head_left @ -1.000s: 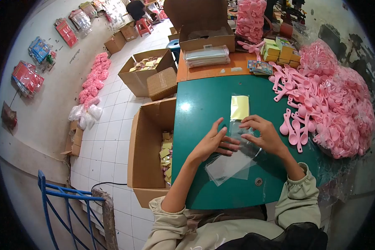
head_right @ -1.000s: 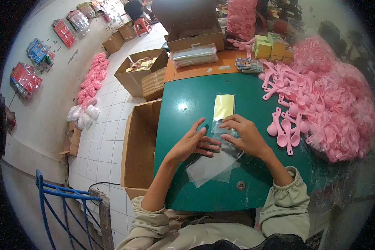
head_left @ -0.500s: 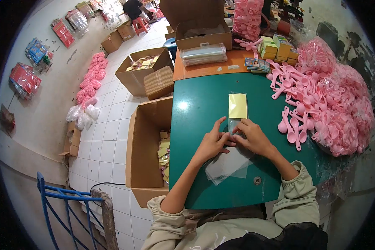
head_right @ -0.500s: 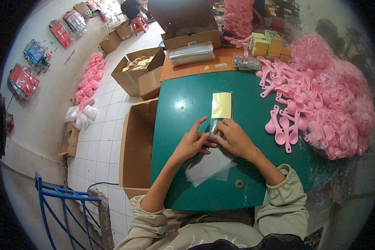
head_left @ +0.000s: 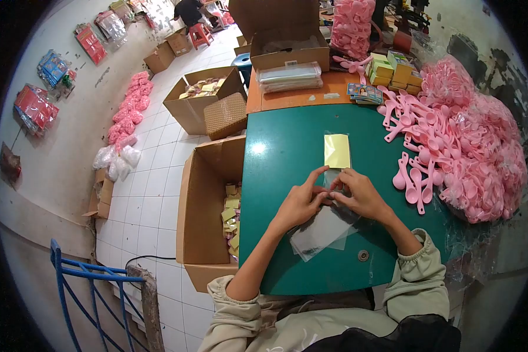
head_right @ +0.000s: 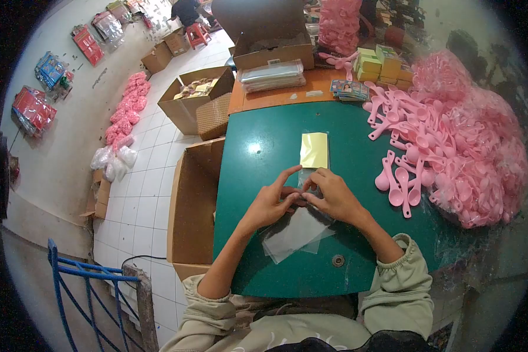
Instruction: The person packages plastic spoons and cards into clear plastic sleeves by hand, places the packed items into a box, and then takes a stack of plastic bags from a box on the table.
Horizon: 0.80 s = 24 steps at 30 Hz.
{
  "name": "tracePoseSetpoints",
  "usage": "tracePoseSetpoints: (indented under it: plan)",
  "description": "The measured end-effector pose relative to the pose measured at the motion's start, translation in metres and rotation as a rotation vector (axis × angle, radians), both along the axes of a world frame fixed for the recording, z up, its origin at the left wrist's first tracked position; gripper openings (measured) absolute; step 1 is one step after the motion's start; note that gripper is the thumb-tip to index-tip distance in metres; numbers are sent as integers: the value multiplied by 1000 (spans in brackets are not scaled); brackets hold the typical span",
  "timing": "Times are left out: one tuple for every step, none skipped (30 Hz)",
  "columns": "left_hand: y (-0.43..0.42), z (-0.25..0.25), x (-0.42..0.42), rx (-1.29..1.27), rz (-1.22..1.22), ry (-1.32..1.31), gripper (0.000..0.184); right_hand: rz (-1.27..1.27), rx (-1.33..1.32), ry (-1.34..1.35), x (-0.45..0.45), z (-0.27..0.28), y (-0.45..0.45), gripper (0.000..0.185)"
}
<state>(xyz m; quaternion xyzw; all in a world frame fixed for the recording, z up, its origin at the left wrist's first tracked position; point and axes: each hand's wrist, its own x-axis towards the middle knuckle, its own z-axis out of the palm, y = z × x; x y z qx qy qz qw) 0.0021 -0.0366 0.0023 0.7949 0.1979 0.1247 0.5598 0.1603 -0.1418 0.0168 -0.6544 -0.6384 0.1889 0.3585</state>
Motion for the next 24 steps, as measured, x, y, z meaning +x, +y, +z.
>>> tracePoseSetpoints:
  plan:
    - [0, 0, 0, 24, -15, 0, 53, 9, 13, -2, 1, -2, 0, 16]
    - [1, 1, -1, 49, -30, 0, 53, 19, 25, -4, 1, -3, 0, 16]
    - [1, 2, -1, 73, -44, -1, 53, 35, 11, 10, 2, -1, 0, 16]
    - [1, 5, -2, 83, -61, 6, 52, 52, -4, 24, 1, 2, -1, 15]
    - [-1, 10, -3, 94, -78, 14, 51, 69, -18, 38, 1, 4, -2, 15]
    - [-1, 13, -3, 105, -95, 21, 51, 82, -21, 53, 1, 3, -2, 15]
    - [0, 10, -3, 21, -77, -2, 50, 96, -25, 68, 1, 2, -2, 15]
    - [2, 5, -1, -64, -59, -24, 50, 110, -30, 83, 0, 1, -3, 15]
    - [3, 4, 0, -148, -40, -46, 49, 117, -13, 53, -1, 1, -3, 15]
    - [2, 5, 0, -282, -2, -50, 49, 124, 2, 24, -3, 1, -3, 15]
    - [-1, 7, 1, -417, 37, -54, 49, 132, 18, -5, -5, 2, -3, 15]
    - [-2, 8, 2, -551, 75, -59, 49, 143, 56, -68, -9, 3, -4, 15]
    - [-1, 2, 3, -489, 75, -53, 49, 155, 92, -131, -14, 6, -5, 15]
    - [2, -10, 4, -428, 74, -48, 49, 167, 129, -194, -18, 8, -6, 15]
    - [2, -12, 4, -366, 72, -43, 49, 195, 147, -199, -21, 7, -6, 14]
    - [1, -12, 5, -391, 101, -90, 50, 221, 167, -205, -22, 5, -5, 14]
    - [-1, -12, 5, -415, 128, -136, 50, 245, 187, -210, -23, 5, -6, 14]
    - [-2, -10, 6, -439, 153, -182, 51, 272, 169, -129, -21, 7, -6, 14]
    - [1, -13, 6, -390, 183, -184, 50, 295, 151, -47, -19, 11, -7, 14]
    - [6, -20, 7, -341, 211, -186, 50, 318, 134, 34, -16, 17, -9, 14]
    - [10, -23, 7, -293, 240, -193, 50, 326, 129, 97, -12, 25, -12, 14]
    - [5, -6, 7, -540, 296, -302, 44, 336, 125, 159, -6, 37, -18, 15]
    - [5, 3, 4, -557, 263, -283, 42, 345, 120, 224, 1, 50, -26, 15]
    - [7, 10, -1, -572, 232, -264, 40, 315, 141, 251, 14, 63, -38, 16]
